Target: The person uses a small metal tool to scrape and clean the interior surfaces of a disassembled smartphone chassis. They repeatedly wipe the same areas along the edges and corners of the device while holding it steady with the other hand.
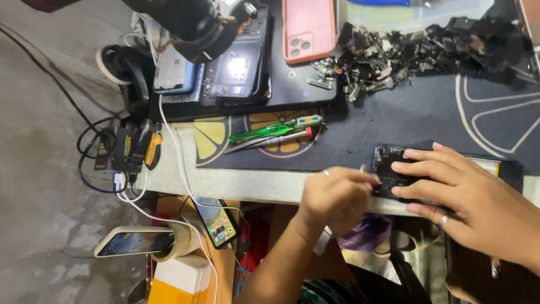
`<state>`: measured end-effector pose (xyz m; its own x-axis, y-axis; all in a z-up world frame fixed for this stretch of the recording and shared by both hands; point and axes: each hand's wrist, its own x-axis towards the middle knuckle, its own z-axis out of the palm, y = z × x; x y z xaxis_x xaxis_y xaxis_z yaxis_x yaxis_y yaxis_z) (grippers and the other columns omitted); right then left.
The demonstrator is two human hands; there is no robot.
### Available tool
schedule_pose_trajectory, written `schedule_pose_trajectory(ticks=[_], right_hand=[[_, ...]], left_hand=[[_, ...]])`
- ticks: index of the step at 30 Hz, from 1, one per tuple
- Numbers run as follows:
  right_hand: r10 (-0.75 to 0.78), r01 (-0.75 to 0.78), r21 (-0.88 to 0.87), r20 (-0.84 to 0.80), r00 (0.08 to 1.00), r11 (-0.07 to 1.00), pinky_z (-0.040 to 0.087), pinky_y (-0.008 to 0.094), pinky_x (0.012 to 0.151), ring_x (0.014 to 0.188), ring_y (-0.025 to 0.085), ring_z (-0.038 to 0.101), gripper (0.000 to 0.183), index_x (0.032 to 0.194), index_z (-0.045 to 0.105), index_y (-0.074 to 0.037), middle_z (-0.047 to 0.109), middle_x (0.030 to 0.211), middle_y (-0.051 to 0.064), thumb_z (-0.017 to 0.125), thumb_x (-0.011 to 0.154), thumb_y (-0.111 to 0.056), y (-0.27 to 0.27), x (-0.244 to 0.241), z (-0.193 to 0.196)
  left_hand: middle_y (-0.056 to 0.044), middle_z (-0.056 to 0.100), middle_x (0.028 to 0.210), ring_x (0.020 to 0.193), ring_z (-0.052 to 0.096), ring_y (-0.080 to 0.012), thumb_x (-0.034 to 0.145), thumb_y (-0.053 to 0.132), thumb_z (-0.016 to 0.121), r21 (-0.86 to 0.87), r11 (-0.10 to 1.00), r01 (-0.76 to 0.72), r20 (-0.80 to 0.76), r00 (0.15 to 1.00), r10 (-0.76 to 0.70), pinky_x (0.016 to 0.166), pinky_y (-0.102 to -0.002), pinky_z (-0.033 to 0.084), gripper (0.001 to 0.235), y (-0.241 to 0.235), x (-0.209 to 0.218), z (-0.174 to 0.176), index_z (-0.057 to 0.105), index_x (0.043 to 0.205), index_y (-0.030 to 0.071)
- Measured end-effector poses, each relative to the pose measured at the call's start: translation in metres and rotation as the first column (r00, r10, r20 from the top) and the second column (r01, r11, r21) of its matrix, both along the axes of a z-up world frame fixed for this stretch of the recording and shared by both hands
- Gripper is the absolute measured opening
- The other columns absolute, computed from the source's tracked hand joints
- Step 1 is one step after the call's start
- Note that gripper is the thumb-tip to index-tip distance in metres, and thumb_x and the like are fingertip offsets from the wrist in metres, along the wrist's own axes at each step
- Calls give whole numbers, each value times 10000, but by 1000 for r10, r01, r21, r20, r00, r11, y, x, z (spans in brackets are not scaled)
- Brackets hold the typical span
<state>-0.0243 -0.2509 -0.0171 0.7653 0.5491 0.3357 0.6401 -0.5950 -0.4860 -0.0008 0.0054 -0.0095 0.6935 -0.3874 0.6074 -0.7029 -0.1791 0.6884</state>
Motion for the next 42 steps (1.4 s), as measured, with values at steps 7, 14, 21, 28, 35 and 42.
schedule_pose_trajectory(ticks=[7, 14, 21, 28, 35, 42], right_hand=[[-401, 400, -56, 3, 916, 915, 454, 428, 871, 979, 242, 650, 173, 962, 762, -157, 717, 932, -11, 767, 805, -228, 42, 12, 25], [-507, 496, -136, -69, 859, 858, 517, 416, 776, 856, 276, 663, 117, 887, 773, -129, 693, 882, 7, 733, 789, -178, 74, 17, 43], [-537, 517, -288, 10, 844, 806, 556, 403, 768, 893, 285, 681, 116, 929, 708, -78, 650, 934, 63, 683, 900, -187, 84, 14, 44], [-458, 457, -346, 85, 885, 820, 555, 403, 832, 930, 312, 662, 146, 908, 645, -45, 588, 1018, 139, 657, 905, -190, 83, 17, 39], [-445, 429, -193, -45, 894, 882, 546, 438, 813, 924, 341, 654, 182, 929, 619, -15, 576, 1046, 149, 718, 824, -126, 75, 19, 29], [-455, 431, -171, -140, 880, 886, 558, 451, 781, 919, 355, 658, 273, 955, 602, -14, 575, 1080, 147, 774, 756, -83, 67, 23, 26]], left_hand=[[-41, 693, 1097, 948, 681, -232, 824, 84, 705, 375, 924, -73, 331, 942, -60, 809, -301, 582, 126, 3, -14, 8, 692, 948, 64], [-14, 680, 1087, 923, 669, -204, 822, 123, 698, 380, 921, -81, 335, 941, -56, 819, -292, 575, 109, 5, -14, 6, 661, 918, 87], [-31, 660, 1017, 882, 638, -218, 783, 122, 688, 350, 936, -48, 309, 949, -67, 763, -307, 550, 111, 6, -13, -1, 636, 876, 88], [-19, 630, 952, 838, 612, -205, 781, 117, 687, 355, 934, -45, 301, 951, -68, 725, -305, 528, 102, 5, -13, -1, 608, 841, 97], [-14, 644, 985, 832, 608, -191, 801, 115, 686, 355, 933, -52, 293, 954, -58, 736, -296, 532, 92, 5, -14, -3, 617, 858, 94], [-29, 683, 1112, 875, 634, -194, 817, 138, 695, 383, 921, -72, 316, 947, -57, 765, -294, 546, 118, 5, -15, -2, 655, 917, 89]])
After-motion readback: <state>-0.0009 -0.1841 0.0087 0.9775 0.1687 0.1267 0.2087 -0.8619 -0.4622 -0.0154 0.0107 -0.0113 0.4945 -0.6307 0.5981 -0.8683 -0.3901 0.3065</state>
